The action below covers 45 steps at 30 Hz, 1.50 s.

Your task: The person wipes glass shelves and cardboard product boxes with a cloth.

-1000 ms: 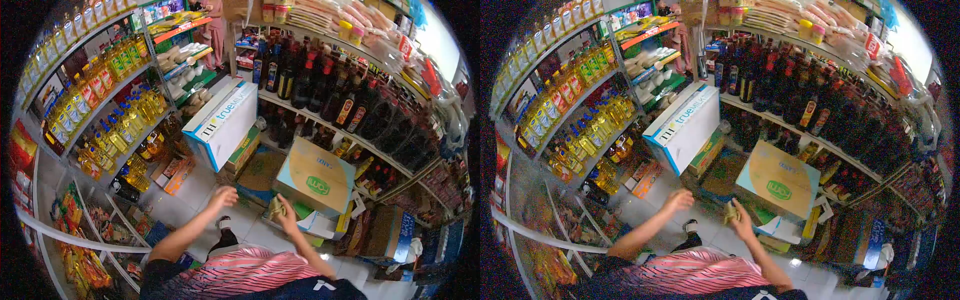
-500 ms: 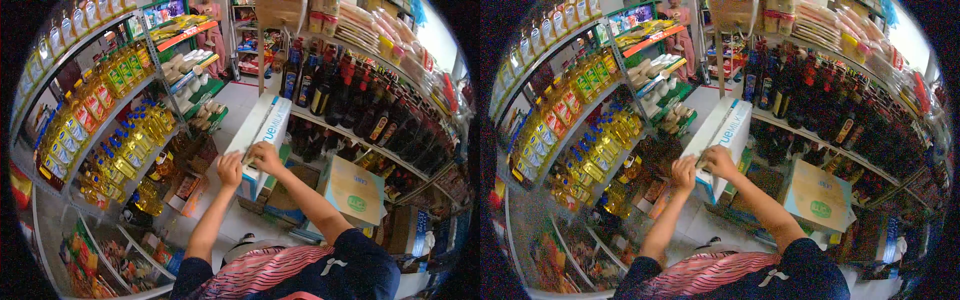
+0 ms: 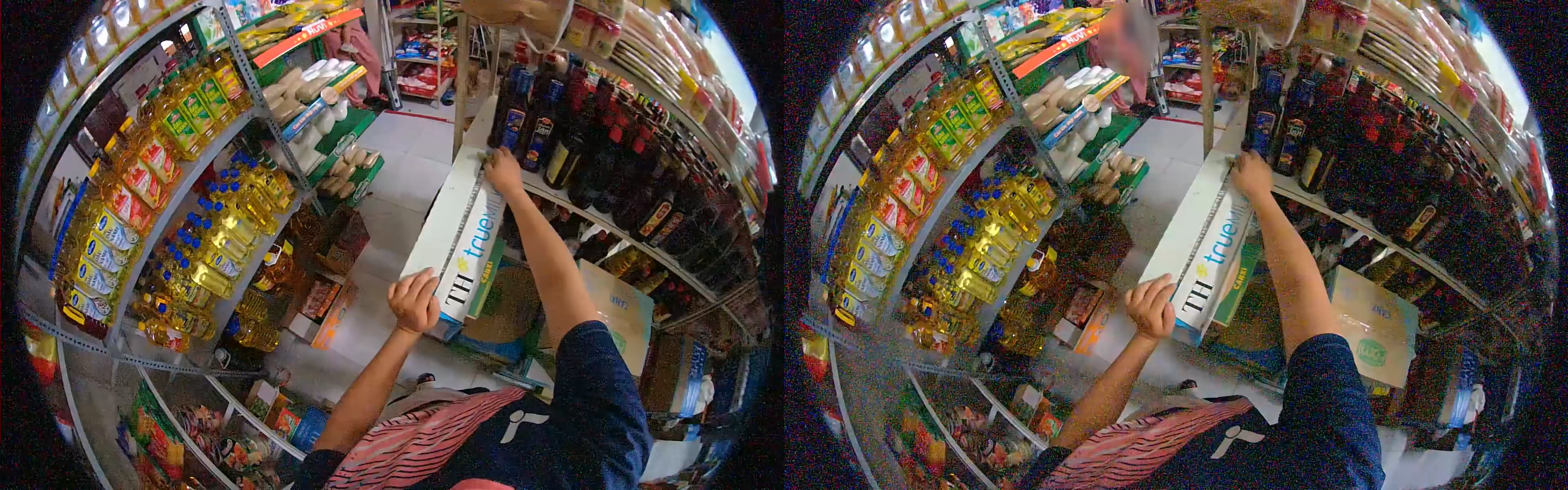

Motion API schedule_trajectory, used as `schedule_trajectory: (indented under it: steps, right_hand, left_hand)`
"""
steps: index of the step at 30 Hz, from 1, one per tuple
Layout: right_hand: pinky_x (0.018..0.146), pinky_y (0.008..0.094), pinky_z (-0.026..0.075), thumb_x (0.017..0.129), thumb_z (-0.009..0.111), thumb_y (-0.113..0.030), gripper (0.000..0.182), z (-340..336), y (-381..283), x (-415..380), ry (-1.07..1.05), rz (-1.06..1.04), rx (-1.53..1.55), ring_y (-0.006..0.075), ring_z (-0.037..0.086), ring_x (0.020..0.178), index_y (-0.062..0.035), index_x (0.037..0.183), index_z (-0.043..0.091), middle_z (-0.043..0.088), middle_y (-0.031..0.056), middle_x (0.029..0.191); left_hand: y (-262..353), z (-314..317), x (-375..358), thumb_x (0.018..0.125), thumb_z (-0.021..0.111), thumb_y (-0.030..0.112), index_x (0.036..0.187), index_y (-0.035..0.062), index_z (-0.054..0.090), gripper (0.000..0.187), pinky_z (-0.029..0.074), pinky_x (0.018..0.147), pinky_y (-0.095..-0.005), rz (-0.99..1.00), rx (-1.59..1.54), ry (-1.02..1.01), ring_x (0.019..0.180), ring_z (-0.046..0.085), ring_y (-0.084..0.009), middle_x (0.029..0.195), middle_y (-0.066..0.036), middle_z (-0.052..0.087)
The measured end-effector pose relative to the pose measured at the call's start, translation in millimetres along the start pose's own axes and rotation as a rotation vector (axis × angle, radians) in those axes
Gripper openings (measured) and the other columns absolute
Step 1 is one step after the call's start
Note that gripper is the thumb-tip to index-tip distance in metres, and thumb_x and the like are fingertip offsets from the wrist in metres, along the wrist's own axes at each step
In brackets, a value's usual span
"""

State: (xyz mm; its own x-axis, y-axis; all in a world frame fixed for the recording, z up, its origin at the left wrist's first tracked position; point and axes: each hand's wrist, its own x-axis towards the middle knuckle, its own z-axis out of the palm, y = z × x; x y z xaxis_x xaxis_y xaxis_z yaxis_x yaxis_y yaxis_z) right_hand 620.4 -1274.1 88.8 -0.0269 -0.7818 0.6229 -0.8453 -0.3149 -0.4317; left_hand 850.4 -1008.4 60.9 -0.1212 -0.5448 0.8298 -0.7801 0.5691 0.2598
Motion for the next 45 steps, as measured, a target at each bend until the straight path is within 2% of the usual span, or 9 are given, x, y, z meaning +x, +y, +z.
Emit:
schedule_trajectory:
  steps: [8, 10, 15, 19, 28, 30, 33, 39, 45]
  right_hand:
    - [0.076, 0.0415, 0.043, 0.067, 0.057, -0.023, 0.032, -44.9, -48.0, -66.1, -0.149, -0.097, 0.094, 0.0351, 0.052, 0.091, -0.0042, 0.092, 0.056, 0.055, 0.0166, 0.095]
    - [0.081, 0.0386, 0.043, 0.067, 0.057, -0.019, 0.035, -71.1, -80.7, -95.7, -0.319, 0.082, 0.106, 0.0326, 0.053, 0.092, -0.0056, 0.099, 0.058, 0.056, 0.0154, 0.102]
    - [0.085, 0.0394, 0.041, 0.061, 0.059, -0.010, 0.036, -118.2, -158.2, -200.4, -0.326, -0.098, 0.313, 0.0342, 0.049, 0.099, -0.0057, 0.096, 0.057, 0.055, 0.0138, 0.104]
    - [0.081, 0.0376, 0.043, 0.058, 0.063, -0.008, 0.038, -138.4, -186.7, -233.3, -0.355, -0.167, 0.335, 0.0327, 0.051, 0.097, -0.0043, 0.095, 0.056, 0.053, 0.0131, 0.107]
    - [0.065, 0.0394, 0.046, 0.065, 0.058, -0.009, 0.026, -71.2, -69.5, -84.0, -0.184, 0.090, 0.006, 0.0345, 0.058, 0.075, -0.0067, 0.092, 0.059, 0.060, 0.0177, 0.080]
    - [0.067, 0.0426, 0.044, 0.070, 0.055, -0.016, 0.023, -32.5, -19.0, -41.6, -0.076, 0.089, -0.155, 0.0375, 0.055, 0.079, -0.0047, 0.090, 0.058, 0.058, 0.0200, 0.081]
    - [0.073, 0.0413, 0.044, 0.073, 0.052, -0.019, 0.031, -27.8, -18.8, 3.3, -0.079, 0.415, 0.045, 0.0361, 0.055, 0.087, -0.0047, 0.100, 0.057, 0.059, 0.0207, 0.092]
    - [0.075, 0.0398, 0.044, 0.073, 0.053, -0.021, 0.034, -1.0, -70.0, 9.4, -0.308, 0.091, -0.015, 0.0340, 0.056, 0.089, -0.0042, 0.102, 0.057, 0.059, 0.0198, 0.092]
    - [0.073, 0.0397, 0.045, 0.067, 0.060, -0.021, 0.029, -6.6, -80.8, -28.6, -0.281, 0.005, 0.100, 0.0326, 0.058, 0.081, -0.0076, 0.093, 0.061, 0.061, 0.0159, 0.090]
  left_hand:
    - [0.3, 1.7, -0.6, 0.074, 0.045, 0.025, 0.085, 0.0077, 0.060, 0.026, 0.033, 0.073, -0.0336, -0.011, -0.031, 0.032, 0.085, 0.053, -0.0199, 0.099, -0.006, 0.059]
    - [0.4, 0.8, -1.7, 0.075, 0.044, 0.026, 0.085, 0.0079, 0.060, 0.026, 0.033, 0.073, -0.0337, -0.012, -0.033, 0.026, 0.084, 0.053, -0.0201, 0.098, -0.006, 0.059]
    - [-5.5, 19.8, -16.6, 0.077, 0.040, 0.033, 0.095, 0.0076, 0.051, 0.033, 0.034, 0.071, -0.0384, -0.084, -0.124, 0.190, 0.086, 0.051, -0.0286, 0.098, -0.007, 0.055]
    - [-9.8, 9.0, -17.7, 0.077, 0.044, 0.029, 0.099, 0.0064, 0.045, 0.032, 0.033, 0.070, -0.0410, -0.018, -0.207, 0.084, 0.082, 0.048, -0.0292, 0.094, -0.010, 0.053]
    - [-13.2, 3.3, -7.1, 0.068, 0.049, 0.017, 0.082, 0.0082, 0.053, 0.017, 0.035, 0.066, -0.0395, 0.169, -0.089, 0.044, 0.073, 0.050, -0.0236, 0.076, -0.006, 0.052]
    - [-12.2, 5.7, -7.7, 0.069, 0.049, 0.017, 0.080, 0.0094, 0.052, 0.014, 0.035, 0.065, -0.0383, 0.167, -0.073, 0.061, 0.072, 0.049, -0.0229, 0.075, -0.005, 0.051]
    - [-10.0, 1.1, -5.1, 0.067, 0.050, 0.015, 0.076, 0.0115, 0.052, 0.009, 0.036, 0.066, -0.0359, 0.155, -0.025, 0.043, 0.072, 0.048, -0.0215, 0.075, -0.004, 0.049]
    - [-11.1, 8.5, -8.5, 0.064, 0.049, 0.017, 0.072, 0.0116, 0.056, 0.012, 0.036, 0.064, -0.0362, 0.126, -0.024, 0.121, 0.072, 0.050, -0.0205, 0.074, -0.003, 0.052]
    - [-10.3, 3.8, -8.0, 0.064, 0.049, 0.017, 0.073, 0.0110, 0.054, 0.012, 0.036, 0.064, -0.0375, 0.092, -0.048, 0.010, 0.073, 0.050, -0.0219, 0.075, -0.004, 0.051]
